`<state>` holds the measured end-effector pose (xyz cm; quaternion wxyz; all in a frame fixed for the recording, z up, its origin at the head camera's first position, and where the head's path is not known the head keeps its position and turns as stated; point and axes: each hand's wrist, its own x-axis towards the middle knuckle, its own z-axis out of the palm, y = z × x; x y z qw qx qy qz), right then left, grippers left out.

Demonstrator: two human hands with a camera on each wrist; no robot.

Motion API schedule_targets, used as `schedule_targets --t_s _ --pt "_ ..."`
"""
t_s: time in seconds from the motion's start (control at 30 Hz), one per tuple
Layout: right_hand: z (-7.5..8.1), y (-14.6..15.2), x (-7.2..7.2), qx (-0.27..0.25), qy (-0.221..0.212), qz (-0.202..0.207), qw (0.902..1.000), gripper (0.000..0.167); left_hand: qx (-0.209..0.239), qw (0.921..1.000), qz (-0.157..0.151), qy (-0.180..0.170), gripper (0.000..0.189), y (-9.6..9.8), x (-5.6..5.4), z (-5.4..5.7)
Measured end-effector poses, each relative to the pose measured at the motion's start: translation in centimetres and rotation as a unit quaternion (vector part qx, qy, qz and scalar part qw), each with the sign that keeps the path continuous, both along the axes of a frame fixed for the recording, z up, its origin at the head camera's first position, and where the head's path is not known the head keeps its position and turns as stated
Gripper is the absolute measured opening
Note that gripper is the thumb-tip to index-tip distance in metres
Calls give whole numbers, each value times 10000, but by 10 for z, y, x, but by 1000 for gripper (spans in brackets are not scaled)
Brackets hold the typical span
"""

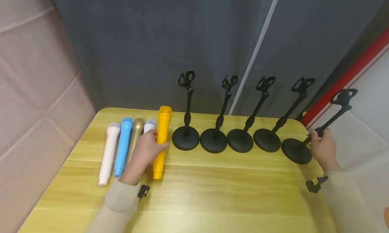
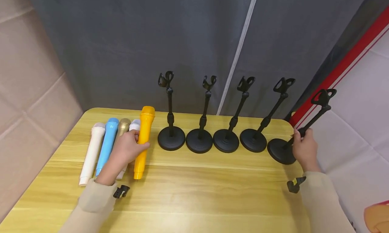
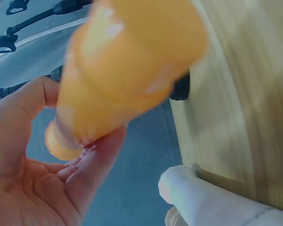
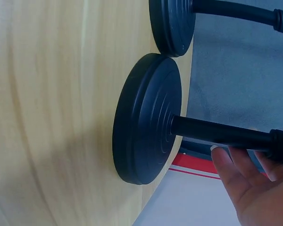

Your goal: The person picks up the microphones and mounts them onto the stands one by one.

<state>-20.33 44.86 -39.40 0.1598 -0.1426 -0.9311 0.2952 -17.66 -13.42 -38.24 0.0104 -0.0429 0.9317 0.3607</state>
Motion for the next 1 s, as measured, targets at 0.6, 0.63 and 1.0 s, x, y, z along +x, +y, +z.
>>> schedule_targets --t_s 0.6,0.63,1.0 --pt "-9 -19 30 60 140 -69 9999 41 565 9966 -550 236 47 19 -5 1" --pt "-9 -21 32 59 140 -90 9998 41 585 9964 -563 240 47 20 -5 2" --pt "-10 -43 56 205 412 -200 9987 34 780 9936 -687 432 43 28 -3 4"
